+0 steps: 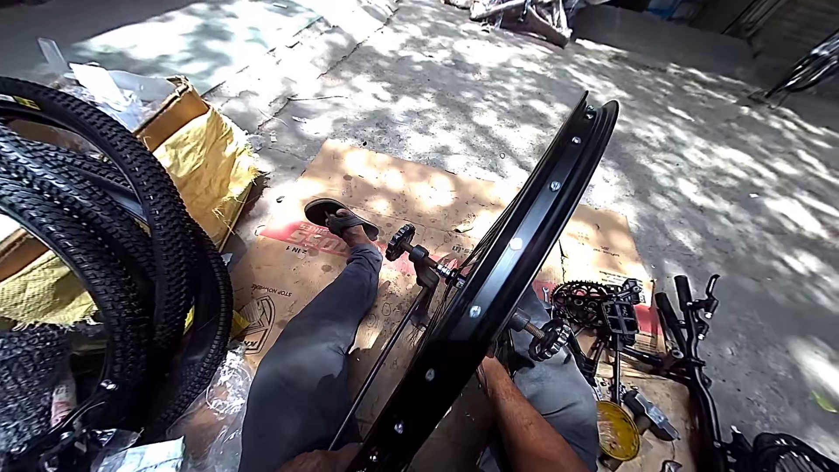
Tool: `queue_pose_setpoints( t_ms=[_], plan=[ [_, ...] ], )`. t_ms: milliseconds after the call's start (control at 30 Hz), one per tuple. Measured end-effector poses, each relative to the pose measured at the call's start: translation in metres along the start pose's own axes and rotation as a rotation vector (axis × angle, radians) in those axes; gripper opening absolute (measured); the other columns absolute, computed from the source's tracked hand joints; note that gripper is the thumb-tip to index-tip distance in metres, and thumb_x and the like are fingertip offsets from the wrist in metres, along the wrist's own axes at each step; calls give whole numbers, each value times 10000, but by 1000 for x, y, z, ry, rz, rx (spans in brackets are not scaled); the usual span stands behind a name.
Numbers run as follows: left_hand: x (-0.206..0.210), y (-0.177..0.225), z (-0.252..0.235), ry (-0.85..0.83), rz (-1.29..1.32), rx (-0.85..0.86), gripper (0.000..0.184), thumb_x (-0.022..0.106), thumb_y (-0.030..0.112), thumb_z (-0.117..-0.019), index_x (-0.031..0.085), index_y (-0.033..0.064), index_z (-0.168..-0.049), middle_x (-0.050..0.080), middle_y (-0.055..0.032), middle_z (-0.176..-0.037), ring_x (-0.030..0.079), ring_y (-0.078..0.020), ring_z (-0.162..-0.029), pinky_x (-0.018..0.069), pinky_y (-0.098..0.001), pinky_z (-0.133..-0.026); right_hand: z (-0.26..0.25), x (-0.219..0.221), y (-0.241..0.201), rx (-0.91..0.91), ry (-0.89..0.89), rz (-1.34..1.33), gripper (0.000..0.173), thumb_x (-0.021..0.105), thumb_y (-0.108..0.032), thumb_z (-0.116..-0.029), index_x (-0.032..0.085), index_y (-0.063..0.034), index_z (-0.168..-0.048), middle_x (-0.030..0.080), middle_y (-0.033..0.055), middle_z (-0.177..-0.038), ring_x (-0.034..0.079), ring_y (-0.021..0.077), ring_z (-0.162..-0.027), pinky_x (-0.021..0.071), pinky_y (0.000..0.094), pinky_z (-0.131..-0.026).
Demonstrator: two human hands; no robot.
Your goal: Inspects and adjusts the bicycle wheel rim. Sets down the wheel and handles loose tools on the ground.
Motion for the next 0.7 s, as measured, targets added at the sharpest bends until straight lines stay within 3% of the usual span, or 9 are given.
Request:
queue_pose_setpoints(
  t_ms=[67,133,200,300,400,467,533,633,700],
  plan=[
    [-17,14,-17,79,230,40,376,698,386,-978,704,67,-1176,754,-64,-1019,724,-129,-936,598,-329,-861,1,-2,1,16,-3,-27,304,464,-239,-1099,576,-46,-1305,661,114,-1103,618,189,-928,531,389,-800],
    [-25,21,-41,73,413,55,411,512,472,-1058,617,216,-1362,716,94,-1207,689,-28,-1070,581,-254,-937,7,2,-4,15,10,-100,213,468,-194,-1089,576,-60,-1215,640,59,-952,601,131,-797,517,315,-696],
    [-12,7,-55,12,542,-12,513,398,547,-1069,623,192,-1363,718,37,-1219,695,-107,-1083,589,-300,-928,8,6,-8,19,9,-156,184,465,-168,-1086,582,-62,-1181,636,41,-892,602,114,-751,523,298,-671],
    [23,-29,-47,-162,654,-291,688,284,557,-1085,616,10,-1337,702,-142,-1266,678,-283,-1174,586,-459,-987,1,6,-2,54,5,-142,220,471,-261,-1084,587,-80,-1127,613,35,-794,567,115,-633,488,290,-556],
    [45,-57,-22,-244,669,-554,652,185,444,-1106,562,0,-1400,658,-126,-1357,620,-245,-1272,523,-445,-1078,26,-1,-7,55,82,-21,388,496,-371,-1073,559,-96,-1339,627,117,-1134,588,222,-955,505,444,-791],
    [51,-68,-4,-263,701,-613,690,152,453,-1105,544,-28,-1404,645,-148,-1368,613,-250,-1279,511,-444,-1086,53,-8,-12,120,86,-58,585,444,-472,-1073,406,-114,-1534,478,183,-1484,493,334,-1304,434,580,-1028],
    [48,-71,10,-297,660,-568,736,124,479,-1094,551,-44,-1388,640,-156,-1365,600,-241,-1283,484,-435,-1111,82,-7,-20,134,119,-86,627,410,-534,-1061,426,-90,-1503,471,209,-1463,497,364,-1290,451,602,-996],
    [39,-70,24,-250,650,-381,790,182,589,-1074,664,-10,-1255,690,-165,-1289,627,-278,-1253,484,-464,-1110,144,-13,-36,-319,-7,279,541,333,-465,-1090,607,-39,-1280,564,180,-1304,590,314,-1171,527,550,-928],
    [32,-60,17,-206,723,-252,782,275,687,-1028,715,53,-1157,710,-163,-1251,637,-317,-1241,500,-483,-1080,182,-8,-53,-751,-81,486,361,475,-381,-1045,709,-106,-1048,609,69,-1173,621,189,-1050,564,433,-855]
  ],
)
Point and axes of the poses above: each hand's wrist, its own z-axis away from the middle knuckle, its own x-axis out of the palm, y = z × x, the point moved 3 cm from there along -z, towards the middle knuckle
